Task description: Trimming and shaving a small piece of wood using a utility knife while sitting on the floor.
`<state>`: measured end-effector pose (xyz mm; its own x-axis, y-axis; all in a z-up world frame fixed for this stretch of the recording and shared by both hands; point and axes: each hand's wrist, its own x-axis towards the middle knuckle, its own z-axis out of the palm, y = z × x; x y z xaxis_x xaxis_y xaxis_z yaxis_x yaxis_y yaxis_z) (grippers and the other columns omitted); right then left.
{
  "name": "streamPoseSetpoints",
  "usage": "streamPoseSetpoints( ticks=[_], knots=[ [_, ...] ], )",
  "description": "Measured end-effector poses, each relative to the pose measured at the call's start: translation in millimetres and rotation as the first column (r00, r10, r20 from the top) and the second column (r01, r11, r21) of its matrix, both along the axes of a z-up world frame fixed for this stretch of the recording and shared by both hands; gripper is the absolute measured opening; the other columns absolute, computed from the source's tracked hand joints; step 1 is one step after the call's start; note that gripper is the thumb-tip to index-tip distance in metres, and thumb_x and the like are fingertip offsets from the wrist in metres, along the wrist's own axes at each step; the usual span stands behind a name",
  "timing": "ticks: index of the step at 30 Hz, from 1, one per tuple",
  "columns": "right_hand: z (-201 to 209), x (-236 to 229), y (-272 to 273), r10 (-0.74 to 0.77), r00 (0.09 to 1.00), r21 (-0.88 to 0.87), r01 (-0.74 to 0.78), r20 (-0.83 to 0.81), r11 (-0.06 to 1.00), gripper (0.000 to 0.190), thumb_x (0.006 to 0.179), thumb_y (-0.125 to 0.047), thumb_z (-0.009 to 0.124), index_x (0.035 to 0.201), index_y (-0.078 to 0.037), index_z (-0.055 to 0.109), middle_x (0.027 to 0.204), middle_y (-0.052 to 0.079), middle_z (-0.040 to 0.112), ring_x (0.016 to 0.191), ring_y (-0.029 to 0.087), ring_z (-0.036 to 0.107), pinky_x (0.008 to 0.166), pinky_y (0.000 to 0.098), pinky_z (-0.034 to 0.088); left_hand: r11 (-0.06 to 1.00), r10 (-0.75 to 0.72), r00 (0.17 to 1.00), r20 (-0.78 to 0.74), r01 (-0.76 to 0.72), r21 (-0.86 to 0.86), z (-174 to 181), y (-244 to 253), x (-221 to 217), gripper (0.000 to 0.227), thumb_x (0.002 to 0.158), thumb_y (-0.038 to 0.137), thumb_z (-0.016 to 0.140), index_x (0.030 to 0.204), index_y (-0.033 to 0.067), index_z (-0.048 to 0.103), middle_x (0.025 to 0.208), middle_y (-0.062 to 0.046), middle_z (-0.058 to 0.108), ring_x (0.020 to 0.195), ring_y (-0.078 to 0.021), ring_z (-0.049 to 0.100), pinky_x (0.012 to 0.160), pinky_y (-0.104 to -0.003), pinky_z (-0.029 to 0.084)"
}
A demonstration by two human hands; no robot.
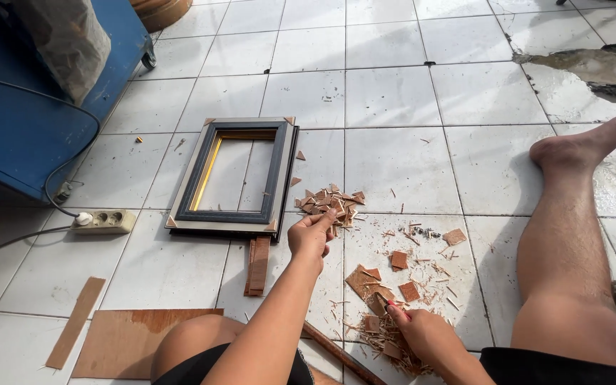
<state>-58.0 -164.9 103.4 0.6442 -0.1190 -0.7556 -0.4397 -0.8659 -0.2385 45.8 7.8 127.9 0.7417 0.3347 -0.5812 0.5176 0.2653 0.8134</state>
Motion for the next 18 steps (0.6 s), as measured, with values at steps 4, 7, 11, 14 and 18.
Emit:
streamPoseSetpoints(
  ticks=[4, 7, 11, 14, 18],
  knots=[
    [-1, 1, -1, 0.018, 1.000, 0.004, -0.018, -0.004, 1.000, 0.058, 0.089, -0.053, 0.029, 0.069, -0.012, 0.063, 0.059, 0.001, 0.060, 0.054, 0.011, 0.057, 0.056, 0.0212, 0.043, 0.998, 0.061, 0.993, -0.106, -0.061, 0.004, -15, 8, 27, 0.031, 0.078, 0.035, 0.067, 0.070, 0.0062, 0.058, 0.058, -0.002, 0.053, 0.042, -0.0106, 0.045, 0.035, -0.023, 0.029],
    [-3, 2, 0, 0.024, 1.000, -0.001, -0.024, 0.004, 1.000, 0.058, 0.089, -0.053, 0.029, 0.068, -0.011, 0.063, 0.057, 0.001, 0.059, 0.053, 0.011, 0.056, 0.057, 0.0214, 0.044, 0.881, -0.067, 0.992, -0.111, 0.111, 0.460, -31, 11, 16, 0.024, 0.082, 0.032, 0.059, 0.079, 0.0077, 0.062, 0.065, -0.003, 0.061, 0.051, -0.0124, 0.053, 0.048, -0.025, 0.043],
    [-7, 2, 2, 0.018, 1.000, 0.008, -0.019, 0.020, 1.000, 0.058, 0.089, -0.051, 0.029, 0.068, -0.010, 0.063, 0.055, 0.002, 0.059, 0.052, 0.012, 0.057, 0.056, 0.0226, 0.045, 0.741, -0.310, 0.930, -0.199, 0.367, 0.563, -36, 4, -13, 0.038, 0.090, 0.039, 0.038, 0.071, 0.0146, 0.061, 0.056, 0.000, 0.055, 0.051, -0.0129, 0.049, 0.053, -0.029, 0.039],
    [-9, 0, 4, 0.001, 1.000, 0.002, -0.001, 0.031, 1.000, 0.059, 0.089, -0.052, 0.030, 0.068, -0.009, 0.064, 0.055, 0.003, 0.059, 0.052, 0.012, 0.057, 0.055, 0.0234, 0.044, 0.539, -0.517, 0.845, -0.136, 0.445, 0.715, -59, -4, -34, 0.020, 0.084, 0.030, 0.049, 0.075, 0.0161, 0.062, 0.066, 0.000, 0.055, 0.059, -0.0147, 0.052, 0.056, -0.031, 0.043],
    [-14, -3, 3, -0.003, 0.996, 0.003, 0.003, 0.085, 1.000, 0.058, 0.089, -0.050, 0.031, 0.068, -0.008, 0.064, 0.055, 0.004, 0.060, 0.053, 0.014, 0.058, 0.055, 0.0255, 0.045, 0.230, -0.799, 0.599, -0.061, 0.396, 0.889, -71, -17, -47, 0.028, 0.077, 0.008, 0.057, 0.103, 0.0167, 0.063, 0.105, -0.001, 0.052, 0.088, -0.0179, 0.052, 0.076, -0.031, 0.049]
  ],
)
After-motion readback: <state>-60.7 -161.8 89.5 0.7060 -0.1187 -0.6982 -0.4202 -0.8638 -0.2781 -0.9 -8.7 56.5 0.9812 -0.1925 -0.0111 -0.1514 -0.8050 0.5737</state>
